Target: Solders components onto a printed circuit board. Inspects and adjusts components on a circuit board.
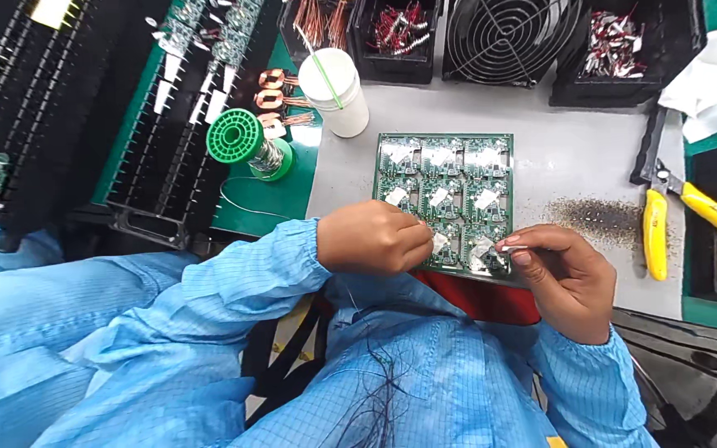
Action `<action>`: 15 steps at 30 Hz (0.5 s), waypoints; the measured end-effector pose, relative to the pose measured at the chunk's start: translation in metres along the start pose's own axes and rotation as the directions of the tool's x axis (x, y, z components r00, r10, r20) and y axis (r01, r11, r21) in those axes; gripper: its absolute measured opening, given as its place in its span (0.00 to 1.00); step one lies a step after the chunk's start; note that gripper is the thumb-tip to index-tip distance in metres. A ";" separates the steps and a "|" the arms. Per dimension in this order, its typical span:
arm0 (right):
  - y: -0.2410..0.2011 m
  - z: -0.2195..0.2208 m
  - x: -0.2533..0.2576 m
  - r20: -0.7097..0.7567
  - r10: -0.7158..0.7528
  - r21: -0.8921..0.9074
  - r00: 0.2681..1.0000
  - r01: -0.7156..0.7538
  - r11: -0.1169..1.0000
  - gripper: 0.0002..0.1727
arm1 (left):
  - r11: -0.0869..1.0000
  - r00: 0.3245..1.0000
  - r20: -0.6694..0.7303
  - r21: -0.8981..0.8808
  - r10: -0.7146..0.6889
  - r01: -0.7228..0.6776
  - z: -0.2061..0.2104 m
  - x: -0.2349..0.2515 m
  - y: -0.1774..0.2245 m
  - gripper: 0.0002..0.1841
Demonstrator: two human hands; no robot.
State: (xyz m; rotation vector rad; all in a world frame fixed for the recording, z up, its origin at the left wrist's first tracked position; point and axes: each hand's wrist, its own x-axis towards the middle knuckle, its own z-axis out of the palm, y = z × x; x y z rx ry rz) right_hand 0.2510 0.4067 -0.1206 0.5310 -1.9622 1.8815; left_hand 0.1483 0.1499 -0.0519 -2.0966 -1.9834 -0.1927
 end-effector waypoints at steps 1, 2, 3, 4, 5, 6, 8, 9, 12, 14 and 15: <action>0.000 0.000 0.000 -0.002 0.001 0.000 1.000 -0.001 1.000 0.07 | 1.000 1.000 0.001 0.005 0.009 -0.009 0.001 0.001 0.000 0.12; 0.000 0.000 0.000 -0.002 0.000 -0.002 1.000 0.000 1.000 0.07 | 1.000 1.000 0.001 0.006 0.018 -0.018 0.002 0.001 0.000 0.12; 0.000 0.000 0.000 -0.002 -0.001 -0.003 1.000 0.001 1.000 0.07 | 1.000 1.000 -0.003 0.003 0.024 -0.024 0.002 0.001 -0.001 0.12; 0.000 0.000 0.000 -0.002 -0.002 -0.003 1.000 0.002 1.000 0.07 | 1.000 1.000 -0.012 -0.007 0.026 -0.026 0.003 0.001 -0.002 0.12; 0.000 0.000 0.000 -0.001 -0.003 -0.003 1.000 0.003 1.000 0.08 | 0.999 0.999 -0.023 -0.024 0.022 -0.023 0.003 0.001 -0.004 0.12; 0.000 0.000 0.000 -0.002 -0.004 -0.002 1.000 0.004 1.000 0.07 | 0.999 0.999 -0.028 -0.039 0.017 -0.018 0.002 0.000 -0.005 0.12; 0.000 0.000 0.000 -0.003 -0.003 0.000 1.000 0.003 1.000 0.07 | 0.999 1.000 -0.018 -0.050 0.021 -0.021 0.001 0.000 -0.006 0.12; 0.000 0.000 0.000 -0.004 -0.005 0.002 1.000 0.005 1.000 0.07 | 0.999 1.000 -0.013 -0.044 0.025 -0.025 0.000 0.000 -0.006 0.12; 0.000 0.000 -0.001 -0.001 -0.004 0.005 1.000 0.004 1.000 0.07 | 0.999 0.999 0.004 -0.002 0.036 -0.036 0.000 0.001 -0.004 0.12; 0.000 0.000 0.000 0.001 -0.003 0.003 1.000 0.003 1.000 0.07 | 0.999 0.999 0.013 0.024 0.045 -0.045 0.000 0.002 -0.003 0.12; 0.000 0.000 0.000 0.002 -0.003 0.003 1.000 0.003 1.000 0.07 | 0.998 0.999 0.016 0.030 0.051 -0.051 0.001 0.003 -0.002 0.12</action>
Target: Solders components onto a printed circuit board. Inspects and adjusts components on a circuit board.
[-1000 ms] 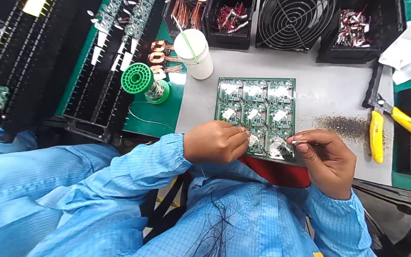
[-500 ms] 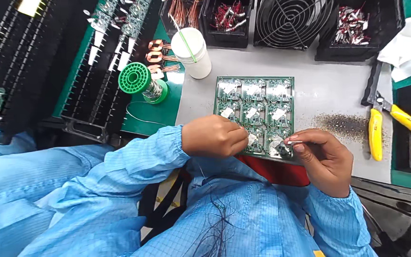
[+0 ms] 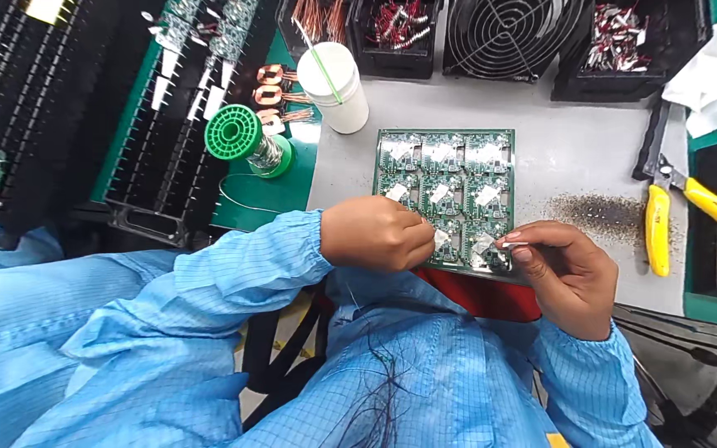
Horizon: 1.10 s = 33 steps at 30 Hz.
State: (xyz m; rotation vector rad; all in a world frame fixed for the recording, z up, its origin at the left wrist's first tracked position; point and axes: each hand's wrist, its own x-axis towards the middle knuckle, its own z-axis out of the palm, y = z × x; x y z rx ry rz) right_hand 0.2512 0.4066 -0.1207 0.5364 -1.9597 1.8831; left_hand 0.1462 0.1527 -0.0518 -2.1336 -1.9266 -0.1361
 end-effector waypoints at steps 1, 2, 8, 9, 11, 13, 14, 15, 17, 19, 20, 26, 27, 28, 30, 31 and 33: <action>0.000 0.000 0.000 0.001 -0.001 0.000 1.000 0.001 1.000 0.07 | 1.000 1.000 0.001 0.004 0.006 -0.006 0.000 0.000 0.000 0.12; 0.000 0.000 0.000 0.001 -0.004 0.000 1.000 0.004 1.000 0.07 | 1.000 1.000 -0.001 0.007 0.010 -0.010 0.001 0.000 0.000 0.12; 0.001 -0.001 0.000 0.006 -0.011 -0.025 1.000 0.011 1.000 0.08 | 0.999 0.999 -0.026 -0.049 -0.023 0.021 0.001 -0.002 -0.001 0.12; 0.001 -0.001 0.000 0.006 -0.012 -0.026 1.000 0.012 1.000 0.08 | 0.998 0.999 -0.025 -0.059 -0.026 0.024 0.001 -0.003 -0.001 0.12; 0.001 -0.001 -0.001 0.004 -0.010 -0.016 1.000 0.010 1.000 0.07 | 0.998 0.999 -0.026 -0.051 -0.024 0.023 0.000 -0.004 0.000 0.12; 0.001 0.000 0.000 0.005 -0.007 -0.004 1.000 0.007 1.000 0.07 | 0.999 0.999 -0.032 -0.028 -0.022 0.021 0.002 -0.004 0.002 0.12; 0.001 0.000 0.000 0.006 -0.007 -0.001 1.000 0.007 1.000 0.07 | 1.000 0.999 -0.031 -0.014 -0.017 0.017 0.002 -0.003 0.002 0.12; 0.001 -0.001 0.000 0.006 -0.006 -0.002 1.000 0.006 1.000 0.07 | 1.000 1.000 -0.029 0.000 -0.011 0.011 0.003 -0.002 0.003 0.12; 0.001 -0.001 0.000 0.007 -0.006 -0.005 1.000 0.006 1.000 0.08 | 1.000 1.000 -0.031 0.018 -0.002 0.003 0.004 -0.001 0.003 0.11; 0.001 -0.001 0.000 0.008 -0.009 -0.012 1.000 0.009 1.000 0.07 | 1.000 0.998 -0.054 -0.017 -0.022 0.021 0.006 -0.001 0.001 0.12; 0.001 -0.001 0.000 0.005 -0.011 -0.010 1.000 0.011 1.000 0.07 | 0.998 0.997 -0.069 -0.051 -0.041 0.037 0.006 -0.003 0.000 0.12; 0.001 0.000 0.000 0.007 -0.003 -0.006 1.000 0.003 1.000 0.07 | 0.999 0.998 -0.051 -0.035 -0.028 0.026 0.002 -0.006 0.002 0.12; 0.001 0.000 0.000 0.007 -0.003 -0.003 1.000 0.003 1.000 0.07 | 1.000 0.999 -0.047 -0.016 -0.008 0.007 0.002 -0.005 0.002 0.12; 0.000 0.000 0.000 0.006 -0.003 -0.001 1.000 0.003 1.000 0.07 | 1.000 0.999 -0.037 0.004 0.012 -0.012 0.002 -0.004 0.002 0.12; 0.000 0.000 0.000 0.004 -0.004 -0.002 1.000 0.004 1.000 0.07 | 0.998 0.999 -0.014 0.032 0.045 -0.044 0.001 -0.001 0.002 0.11; 0.000 0.000 0.000 0.004 -0.005 -0.004 1.000 0.005 1.000 0.07 | 0.998 0.999 0.003 0.042 0.051 -0.051 0.001 0.000 0.003 0.11; 0.000 0.000 0.000 0.005 -0.008 -0.004 1.000 0.008 1.000 0.07 | 0.998 0.998 0.040 0.044 0.052 -0.054 -0.001 0.003 0.003 0.11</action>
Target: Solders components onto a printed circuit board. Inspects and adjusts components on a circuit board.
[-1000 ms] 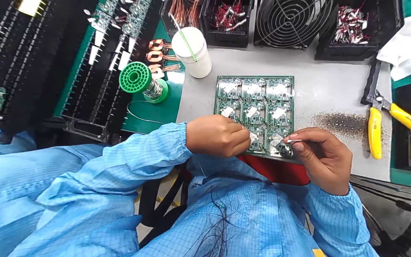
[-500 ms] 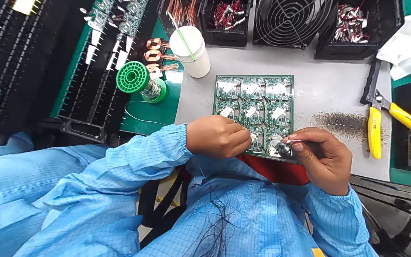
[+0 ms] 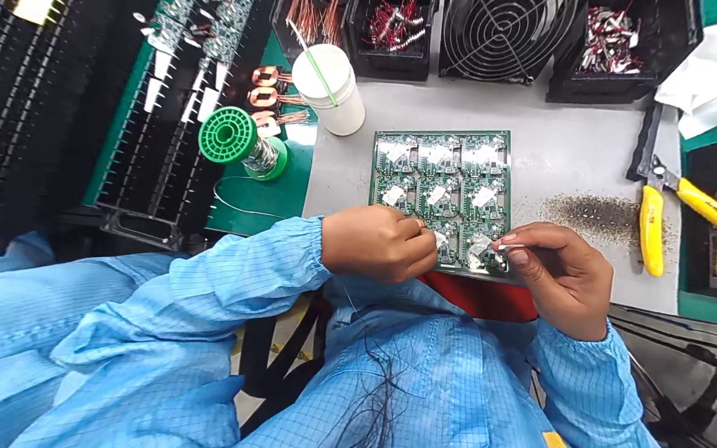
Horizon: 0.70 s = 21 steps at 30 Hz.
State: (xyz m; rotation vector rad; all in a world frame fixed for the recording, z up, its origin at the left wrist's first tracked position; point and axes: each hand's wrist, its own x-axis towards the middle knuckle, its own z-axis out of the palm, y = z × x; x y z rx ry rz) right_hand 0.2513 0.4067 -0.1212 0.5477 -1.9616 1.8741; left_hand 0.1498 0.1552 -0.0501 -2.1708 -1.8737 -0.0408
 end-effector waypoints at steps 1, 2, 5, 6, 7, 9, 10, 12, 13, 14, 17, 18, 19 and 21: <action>0.000 0.000 0.000 0.001 0.001 -0.001 1.000 -0.001 1.000 0.07 | 1.000 1.000 0.011 -0.014 -0.006 0.006 -0.001 0.001 0.000 0.11; 0.000 0.000 0.000 0.002 0.001 -0.003 1.000 -0.001 1.000 0.07 | 0.999 1.000 0.015 -0.030 -0.014 0.014 -0.001 0.003 -0.002 0.11; 0.000 -0.001 0.000 0.004 -0.004 -0.014 1.000 0.004 1.000 0.07 | 0.991 0.998 -0.030 -0.123 -0.057 0.053 0.001 0.003 -0.006 0.11; 0.000 -0.001 0.001 0.006 -0.003 -0.018 1.000 0.004 1.000 0.08 | 0.987 0.996 -0.053 -0.151 -0.071 0.063 0.002 0.002 -0.008 0.11; 0.000 -0.001 0.001 0.005 -0.003 -0.020 1.000 0.003 1.000 0.08 | 0.985 0.995 -0.062 -0.162 -0.076 0.066 0.002 0.000 -0.009 0.11; 0.000 -0.001 0.000 0.003 -0.005 -0.016 1.000 0.006 1.000 0.08 | 0.987 0.996 -0.055 -0.148 -0.066 0.057 0.001 -0.002 -0.008 0.12; 0.001 -0.001 0.000 0.003 -0.006 -0.012 1.000 0.006 1.000 0.08 | 0.991 0.997 -0.047 -0.127 -0.055 0.049 0.001 -0.003 -0.007 0.12; 0.001 0.000 0.000 0.002 -0.004 -0.005 1.000 0.004 1.000 0.07 | 0.996 0.999 -0.044 -0.088 -0.029 0.026 0.000 -0.003 -0.005 0.12; 0.000 0.000 0.000 0.003 0.000 -0.006 1.000 0.000 1.000 0.07 | 0.997 0.999 -0.051 -0.072 -0.014 0.011 0.001 -0.003 -0.005 0.12; 0.000 0.000 0.000 0.004 0.001 -0.007 1.000 -0.001 1.000 0.07 | 0.998 0.999 -0.055 -0.056 0.000 -0.003 0.001 -0.002 -0.005 0.12; 0.000 -0.001 0.000 0.008 0.000 -0.007 1.000 0.000 1.000 0.07 | 0.999 0.999 -0.038 -0.023 0.026 -0.027 0.000 0.000 -0.006 0.12; 0.000 -0.001 0.000 0.008 0.000 -0.005 1.000 0.000 1.000 0.07 | 0.999 0.999 -0.024 -0.015 0.030 -0.030 0.000 0.001 -0.005 0.12; 0.000 0.000 0.000 0.006 0.001 -0.003 1.000 -0.001 1.000 0.07 | 0.999 0.999 -0.007 -0.008 0.032 -0.032 -0.001 0.002 -0.005 0.12; 0.001 0.000 0.000 0.002 0.000 0.001 1.000 0.000 1.000 0.07 | 0.999 0.999 0.029 -0.001 0.033 -0.033 -0.002 0.004 -0.005 0.12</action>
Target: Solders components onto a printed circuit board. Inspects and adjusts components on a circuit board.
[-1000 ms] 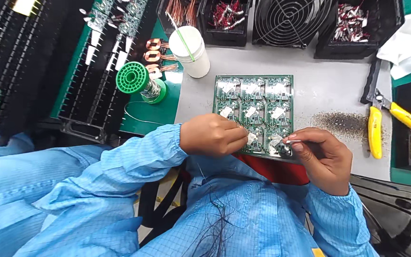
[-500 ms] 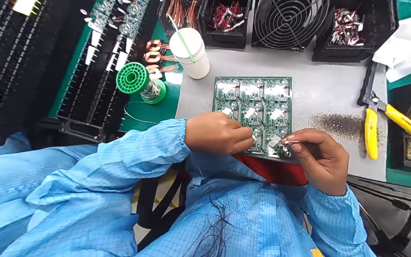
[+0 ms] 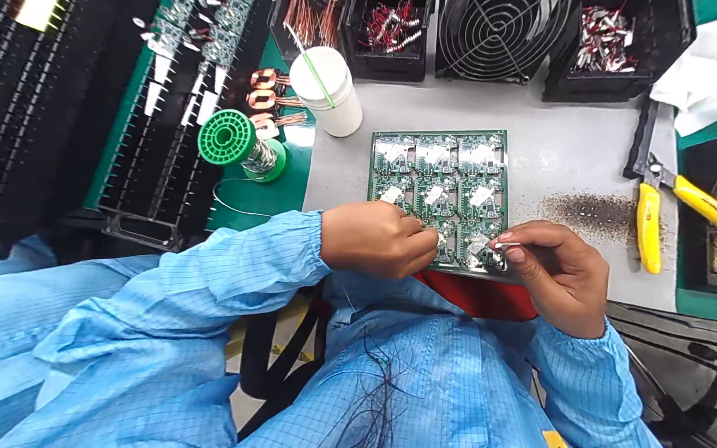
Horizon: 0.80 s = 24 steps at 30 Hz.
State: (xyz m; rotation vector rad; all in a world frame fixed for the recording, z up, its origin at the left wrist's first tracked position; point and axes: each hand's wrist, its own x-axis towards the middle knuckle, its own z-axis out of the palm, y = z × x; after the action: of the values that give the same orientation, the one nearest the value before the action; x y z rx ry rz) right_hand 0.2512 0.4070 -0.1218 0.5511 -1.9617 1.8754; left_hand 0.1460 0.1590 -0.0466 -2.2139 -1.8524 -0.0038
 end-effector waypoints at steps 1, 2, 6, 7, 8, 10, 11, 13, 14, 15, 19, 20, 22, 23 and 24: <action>0.000 0.000 0.000 -0.001 -0.001 0.000 1.000 0.001 1.000 0.07 | 1.000 1.000 0.015 0.001 -0.001 0.001 0.000 0.001 0.000 0.12; 0.000 0.000 0.000 -0.002 -0.002 0.000 1.000 0.002 1.000 0.07 | 1.000 1.000 0.023 0.000 -0.003 0.003 0.000 0.002 -0.001 0.11; 0.001 0.000 0.000 -0.004 -0.003 0.002 1.000 0.003 1.000 0.08 | 0.998 0.999 -0.025 -0.061 -0.030 0.029 0.000 0.001 -0.005 0.11; 0.000 0.000 0.000 -0.005 -0.003 0.000 1.000 0.003 1.000 0.08 | 0.995 0.998 -0.050 -0.092 -0.046 0.041 0.001 0.000 -0.006 0.11; 0.000 0.000 0.000 -0.005 -0.003 -0.003 1.000 0.003 1.000 0.08 | 0.991 0.996 -0.070 -0.124 -0.060 0.051 0.002 -0.002 -0.008 0.10; 0.000 0.000 0.000 -0.005 -0.003 -0.008 1.000 0.003 1.000 0.08 | 0.985 0.993 -0.091 -0.161 -0.073 0.058 0.003 -0.005 -0.009 0.10; 0.001 0.000 0.000 -0.002 -0.006 -0.011 1.000 0.006 1.000 0.08 | 0.985 0.993 -0.091 -0.161 -0.070 0.055 0.003 -0.006 -0.008 0.11; 0.001 0.000 0.000 0.004 -0.009 -0.020 1.000 0.009 1.000 0.08 | 0.991 0.996 -0.079 -0.132 -0.049 0.038 0.003 -0.007 -0.007 0.12; 0.001 0.000 0.000 0.005 -0.009 -0.022 1.000 0.009 1.000 0.08 | 0.993 0.997 -0.070 -0.113 -0.035 0.027 0.002 -0.006 -0.006 0.12; 0.000 0.000 0.000 0.004 -0.007 -0.018 1.000 0.007 1.000 0.08 | 0.996 0.998 -0.061 -0.091 -0.021 0.016 0.002 -0.005 -0.005 0.12; 0.000 0.000 0.001 0.006 -0.007 -0.011 1.000 0.007 1.000 0.08 | 0.999 0.999 -0.022 -0.021 0.028 -0.029 0.001 -0.002 -0.002 0.11; 0.000 0.000 0.001 0.006 -0.006 -0.009 1.000 0.006 1.000 0.08 | 0.999 0.999 -0.011 -0.013 0.034 -0.034 0.001 -0.001 -0.001 0.11; -0.001 0.000 0.001 0.008 -0.006 -0.009 1.000 0.006 1.000 0.07 | 0.999 0.999 0.013 -0.001 0.036 -0.036 0.000 0.000 -0.001 0.11; -0.001 0.000 0.001 0.008 -0.008 -0.009 1.000 0.008 1.000 0.07 | 0.999 0.999 0.023 0.002 0.038 -0.038 -0.001 0.001 -0.002 0.11; -0.001 0.000 0.001 0.007 -0.012 -0.009 1.000 0.012 1.000 0.07 | 0.999 0.999 0.031 -0.002 0.040 -0.040 -0.002 0.002 -0.002 0.11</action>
State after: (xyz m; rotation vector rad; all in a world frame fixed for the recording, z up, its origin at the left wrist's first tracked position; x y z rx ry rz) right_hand 0.2508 0.4073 -0.1209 0.5664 -1.9666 1.8592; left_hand 0.1443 0.1610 -0.0442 -2.2636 -1.8241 0.0369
